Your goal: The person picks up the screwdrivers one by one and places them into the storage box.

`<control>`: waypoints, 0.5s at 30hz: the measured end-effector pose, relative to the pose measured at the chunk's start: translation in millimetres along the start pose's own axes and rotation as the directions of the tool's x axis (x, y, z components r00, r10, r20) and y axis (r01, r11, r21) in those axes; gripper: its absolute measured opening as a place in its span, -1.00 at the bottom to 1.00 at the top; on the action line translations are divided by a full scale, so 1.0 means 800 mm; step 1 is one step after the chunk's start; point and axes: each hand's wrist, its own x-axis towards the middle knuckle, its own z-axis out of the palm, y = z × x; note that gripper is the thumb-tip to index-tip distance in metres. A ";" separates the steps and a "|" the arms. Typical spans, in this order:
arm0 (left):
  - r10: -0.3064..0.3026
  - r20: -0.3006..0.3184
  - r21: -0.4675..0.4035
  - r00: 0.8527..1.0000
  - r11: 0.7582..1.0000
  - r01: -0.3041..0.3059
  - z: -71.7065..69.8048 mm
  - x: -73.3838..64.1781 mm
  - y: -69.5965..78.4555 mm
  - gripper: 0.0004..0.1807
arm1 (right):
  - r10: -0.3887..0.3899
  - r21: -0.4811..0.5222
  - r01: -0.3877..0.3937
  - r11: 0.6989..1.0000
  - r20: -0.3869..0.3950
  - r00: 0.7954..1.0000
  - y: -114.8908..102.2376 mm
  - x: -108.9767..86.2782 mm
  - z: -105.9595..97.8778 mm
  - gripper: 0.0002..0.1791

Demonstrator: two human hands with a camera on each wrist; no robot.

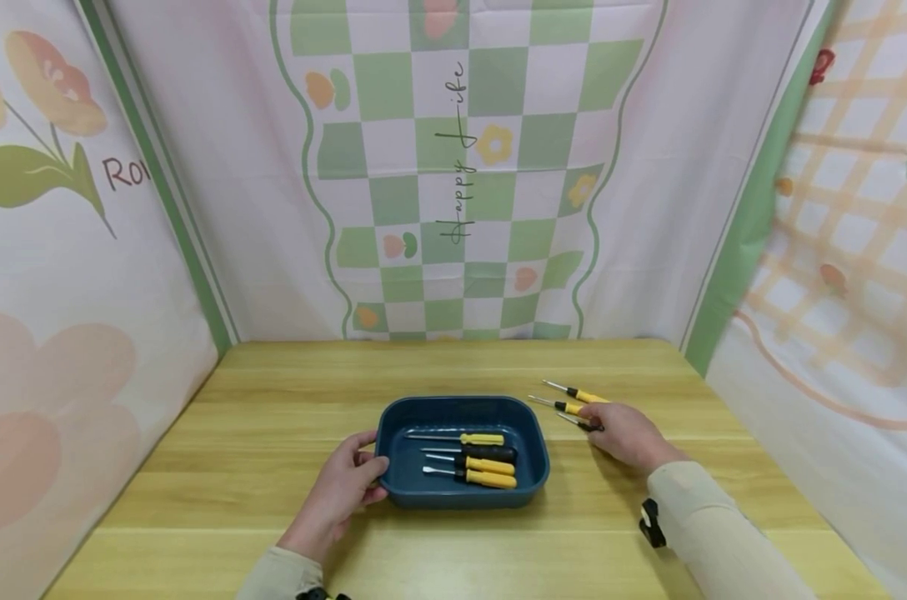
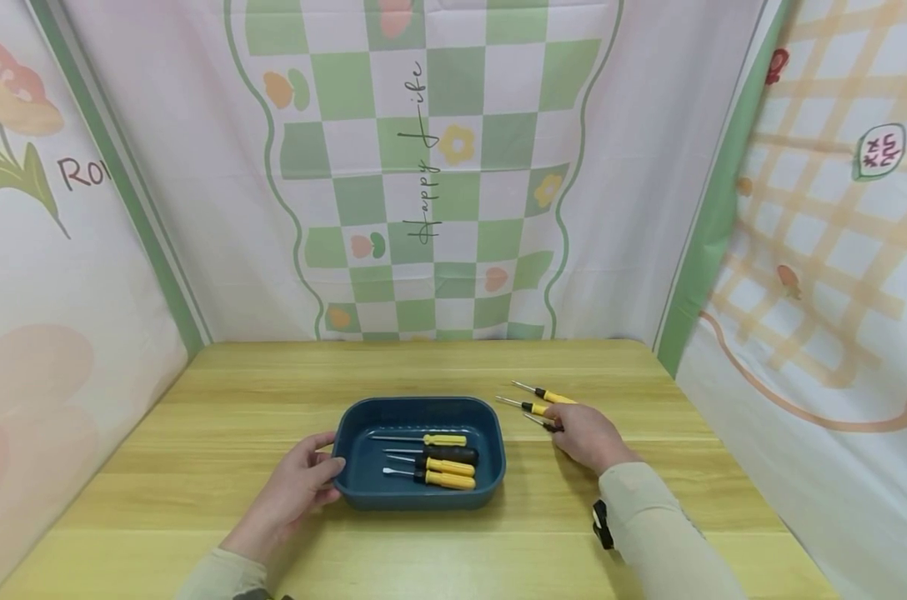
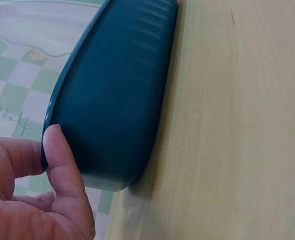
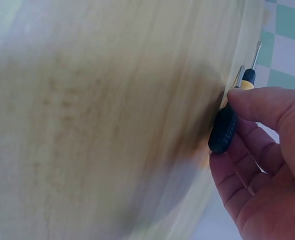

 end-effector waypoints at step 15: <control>0.006 -0.003 -0.003 1.000 1.000 -0.006 0.001 -0.002 0.002 -0.44 | -0.006 -0.007 0.006 1.000 0.016 1.000 -0.001 0.000 0.002 -0.72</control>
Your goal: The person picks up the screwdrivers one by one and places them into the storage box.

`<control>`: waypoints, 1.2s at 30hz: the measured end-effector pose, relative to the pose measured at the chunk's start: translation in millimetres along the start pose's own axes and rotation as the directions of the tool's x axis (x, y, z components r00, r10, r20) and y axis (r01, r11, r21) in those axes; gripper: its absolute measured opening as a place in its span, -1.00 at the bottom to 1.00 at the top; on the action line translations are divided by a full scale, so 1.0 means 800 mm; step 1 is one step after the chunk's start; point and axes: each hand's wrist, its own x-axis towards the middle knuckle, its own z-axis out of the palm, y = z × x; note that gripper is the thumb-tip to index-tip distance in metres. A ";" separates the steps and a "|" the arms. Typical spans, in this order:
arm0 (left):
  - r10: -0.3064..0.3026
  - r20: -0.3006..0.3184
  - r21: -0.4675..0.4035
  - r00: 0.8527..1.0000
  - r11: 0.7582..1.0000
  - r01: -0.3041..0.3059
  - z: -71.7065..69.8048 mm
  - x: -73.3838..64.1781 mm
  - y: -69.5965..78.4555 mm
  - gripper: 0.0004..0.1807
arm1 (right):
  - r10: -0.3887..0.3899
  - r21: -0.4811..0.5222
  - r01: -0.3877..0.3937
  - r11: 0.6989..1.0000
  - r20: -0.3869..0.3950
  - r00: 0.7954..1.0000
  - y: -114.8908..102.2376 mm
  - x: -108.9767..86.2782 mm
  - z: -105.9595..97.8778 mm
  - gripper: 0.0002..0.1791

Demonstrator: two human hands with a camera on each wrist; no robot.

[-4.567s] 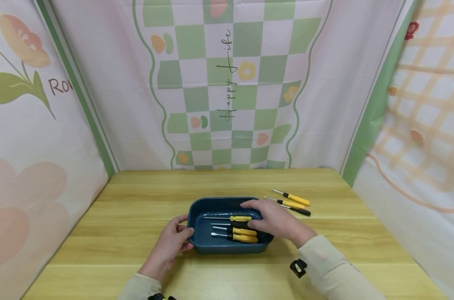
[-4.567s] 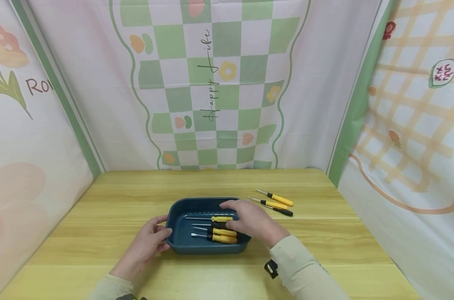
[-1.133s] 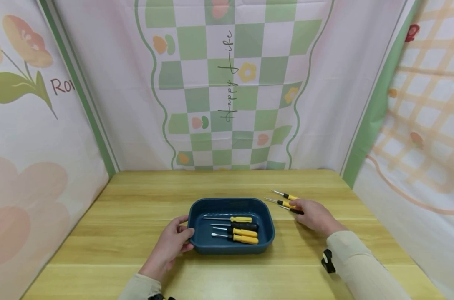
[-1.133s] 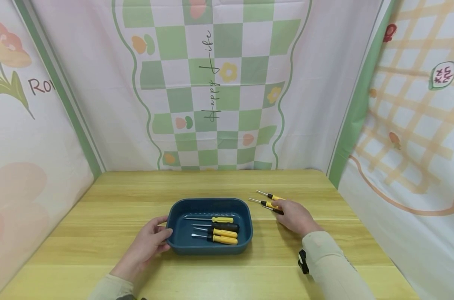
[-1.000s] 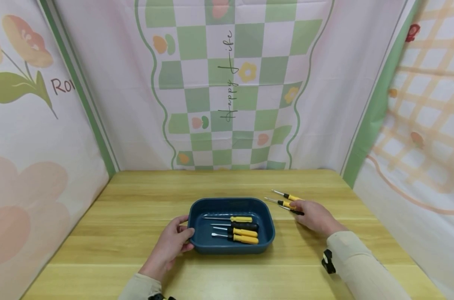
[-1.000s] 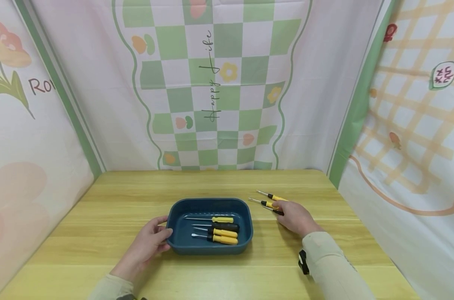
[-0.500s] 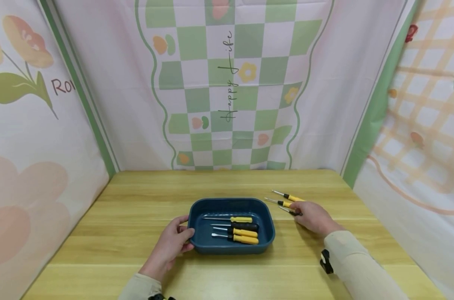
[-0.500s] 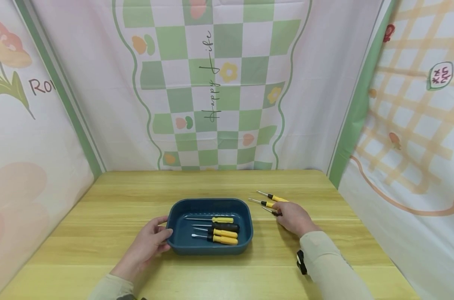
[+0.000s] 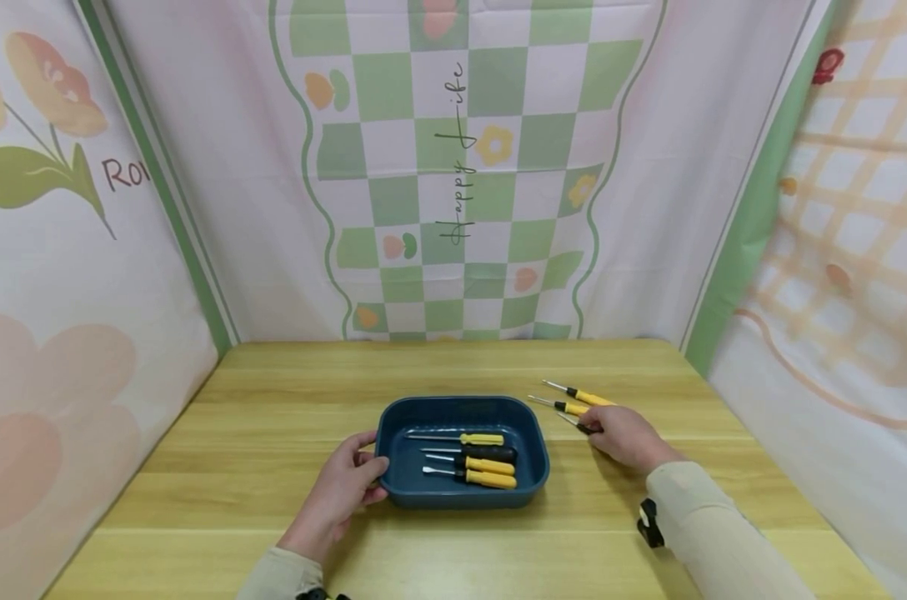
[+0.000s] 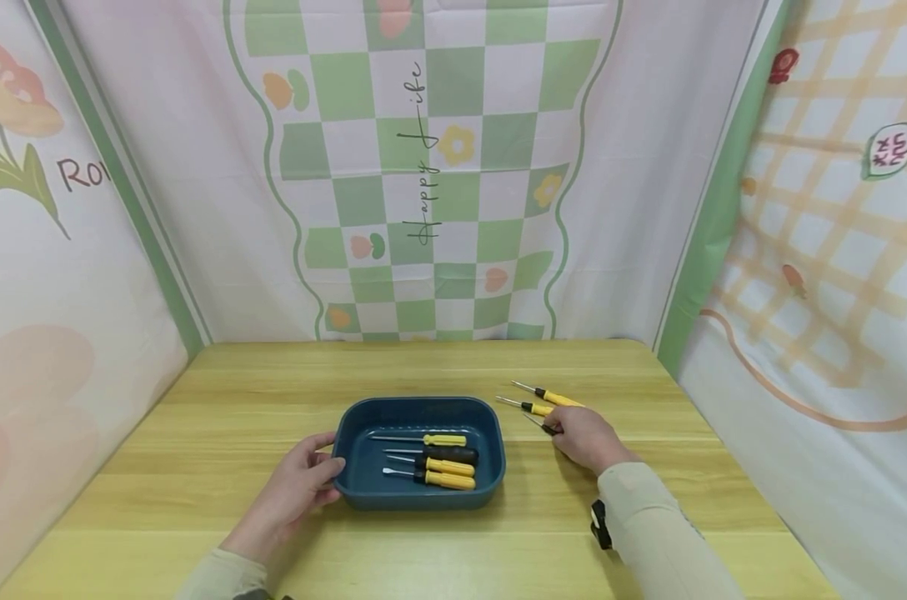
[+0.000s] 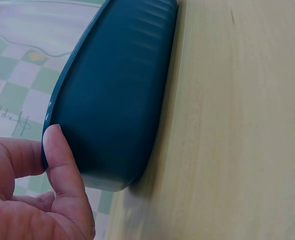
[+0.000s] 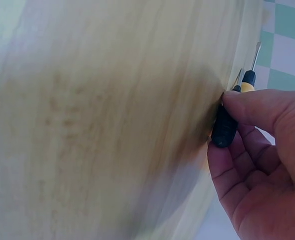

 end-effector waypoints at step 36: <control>0.018 -0.003 -0.003 1.000 1.000 -0.018 0.000 -0.001 0.000 -0.42 | -0.010 0.173 0.022 0.985 -0.069 0.998 -0.021 0.001 -0.016 -0.69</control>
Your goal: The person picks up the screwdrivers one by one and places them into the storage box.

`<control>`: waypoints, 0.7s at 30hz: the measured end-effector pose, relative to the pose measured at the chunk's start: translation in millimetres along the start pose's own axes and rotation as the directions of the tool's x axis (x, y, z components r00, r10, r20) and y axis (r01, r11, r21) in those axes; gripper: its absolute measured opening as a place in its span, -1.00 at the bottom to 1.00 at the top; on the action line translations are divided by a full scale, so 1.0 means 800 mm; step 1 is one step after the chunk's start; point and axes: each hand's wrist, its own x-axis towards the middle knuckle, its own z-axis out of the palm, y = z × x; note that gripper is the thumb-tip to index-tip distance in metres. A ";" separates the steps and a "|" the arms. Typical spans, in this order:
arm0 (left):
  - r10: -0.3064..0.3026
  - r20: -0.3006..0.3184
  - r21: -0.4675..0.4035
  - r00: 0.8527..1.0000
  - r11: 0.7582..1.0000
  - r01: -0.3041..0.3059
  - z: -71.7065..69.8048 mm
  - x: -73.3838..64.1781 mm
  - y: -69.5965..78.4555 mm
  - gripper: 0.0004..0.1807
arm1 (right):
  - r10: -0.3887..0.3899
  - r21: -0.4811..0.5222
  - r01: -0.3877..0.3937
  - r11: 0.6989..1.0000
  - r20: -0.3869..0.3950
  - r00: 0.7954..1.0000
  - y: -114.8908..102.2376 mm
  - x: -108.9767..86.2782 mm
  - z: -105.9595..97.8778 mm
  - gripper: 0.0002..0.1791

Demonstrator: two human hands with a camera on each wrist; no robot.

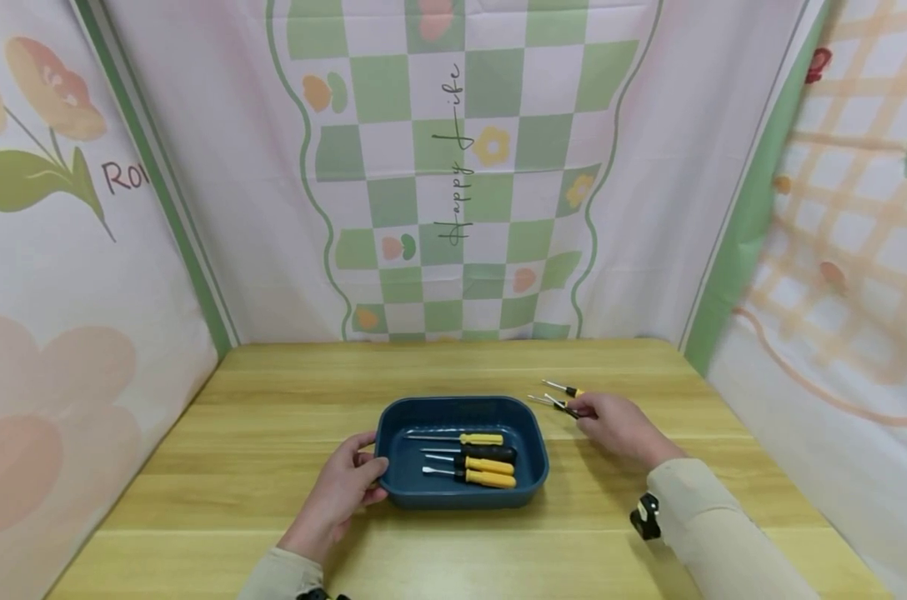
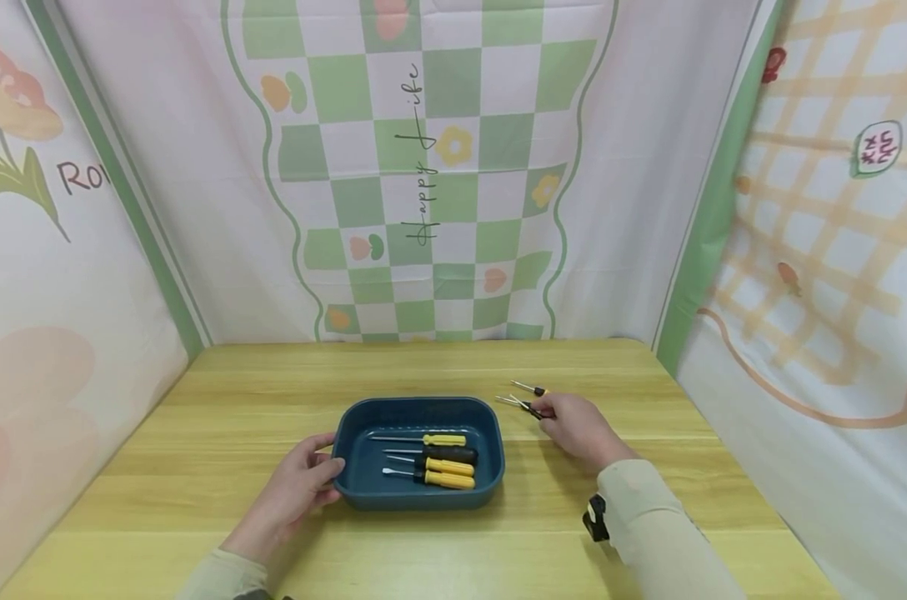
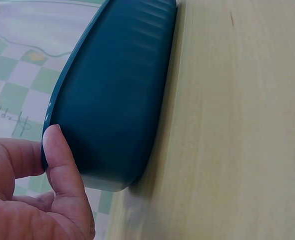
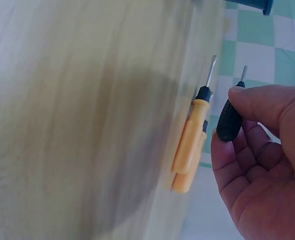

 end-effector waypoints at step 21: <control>-0.013 0.002 0.007 1.000 1.000 0.013 0.001 0.000 0.001 -0.44 | -0.069 0.116 0.072 0.991 -0.031 0.997 -0.038 0.010 -0.010 -0.68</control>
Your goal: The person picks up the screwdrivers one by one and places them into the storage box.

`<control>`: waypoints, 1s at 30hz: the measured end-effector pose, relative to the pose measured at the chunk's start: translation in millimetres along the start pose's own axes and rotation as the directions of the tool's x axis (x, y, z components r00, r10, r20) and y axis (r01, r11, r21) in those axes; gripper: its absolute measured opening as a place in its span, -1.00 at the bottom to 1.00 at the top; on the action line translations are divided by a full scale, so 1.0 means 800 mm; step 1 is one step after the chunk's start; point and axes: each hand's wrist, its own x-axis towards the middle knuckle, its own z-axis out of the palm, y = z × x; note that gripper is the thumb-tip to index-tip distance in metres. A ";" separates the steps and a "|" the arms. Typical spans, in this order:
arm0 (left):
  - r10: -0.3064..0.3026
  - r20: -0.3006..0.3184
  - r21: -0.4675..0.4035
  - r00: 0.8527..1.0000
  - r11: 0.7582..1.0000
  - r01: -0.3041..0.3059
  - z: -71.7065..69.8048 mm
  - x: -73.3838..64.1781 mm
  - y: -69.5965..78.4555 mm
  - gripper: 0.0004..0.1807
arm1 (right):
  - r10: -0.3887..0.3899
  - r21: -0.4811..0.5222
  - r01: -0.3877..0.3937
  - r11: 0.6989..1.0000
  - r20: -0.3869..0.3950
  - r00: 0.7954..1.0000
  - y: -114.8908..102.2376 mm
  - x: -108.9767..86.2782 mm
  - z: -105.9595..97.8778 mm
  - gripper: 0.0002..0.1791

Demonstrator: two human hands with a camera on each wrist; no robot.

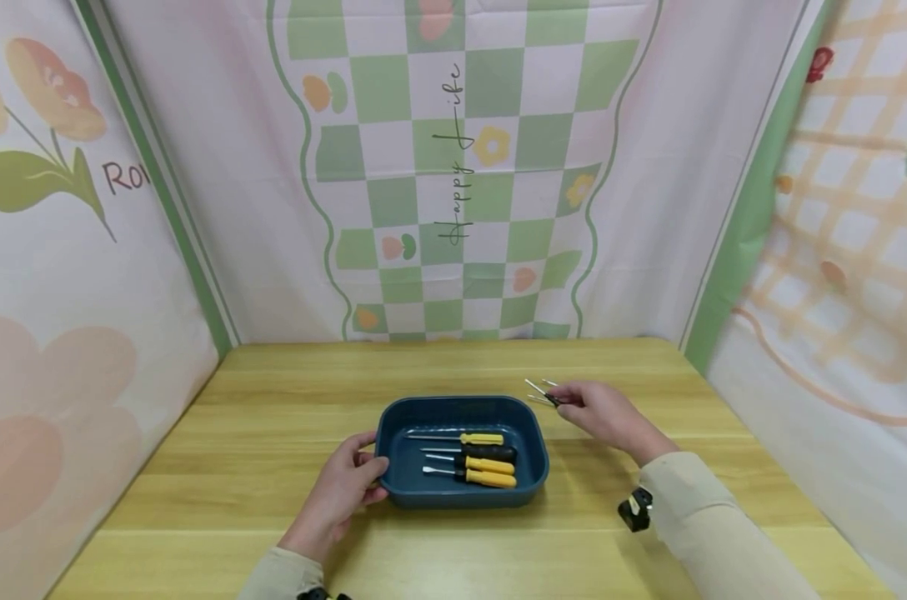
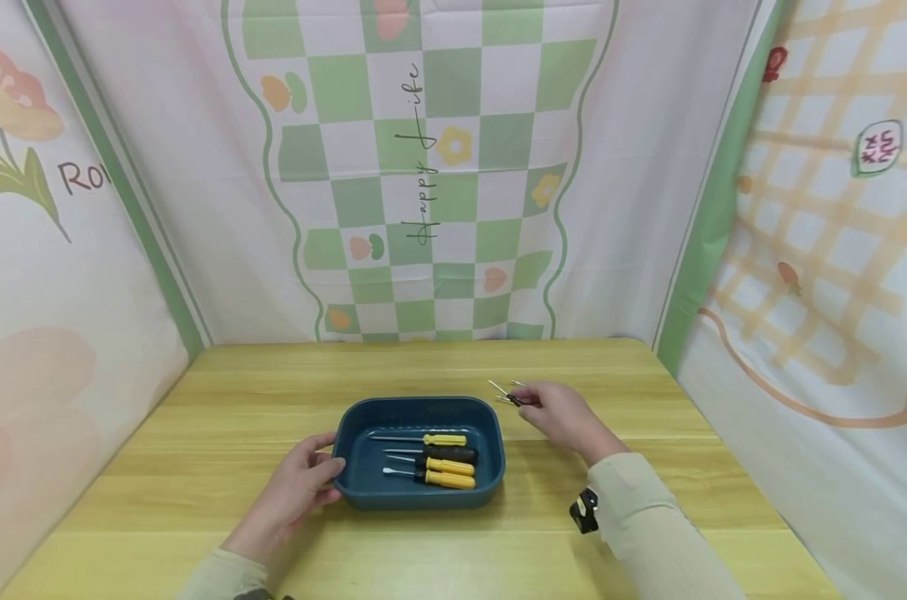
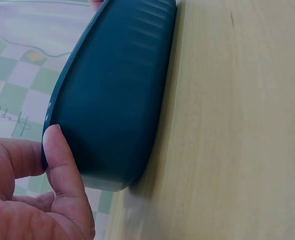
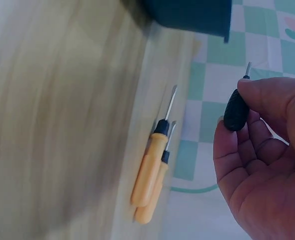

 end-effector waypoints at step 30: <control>-0.004 0.010 0.006 1.000 1.000 0.004 -0.002 0.002 -0.002 -0.44 | -0.085 0.085 0.076 0.993 0.107 0.991 -0.071 0.020 0.014 -0.66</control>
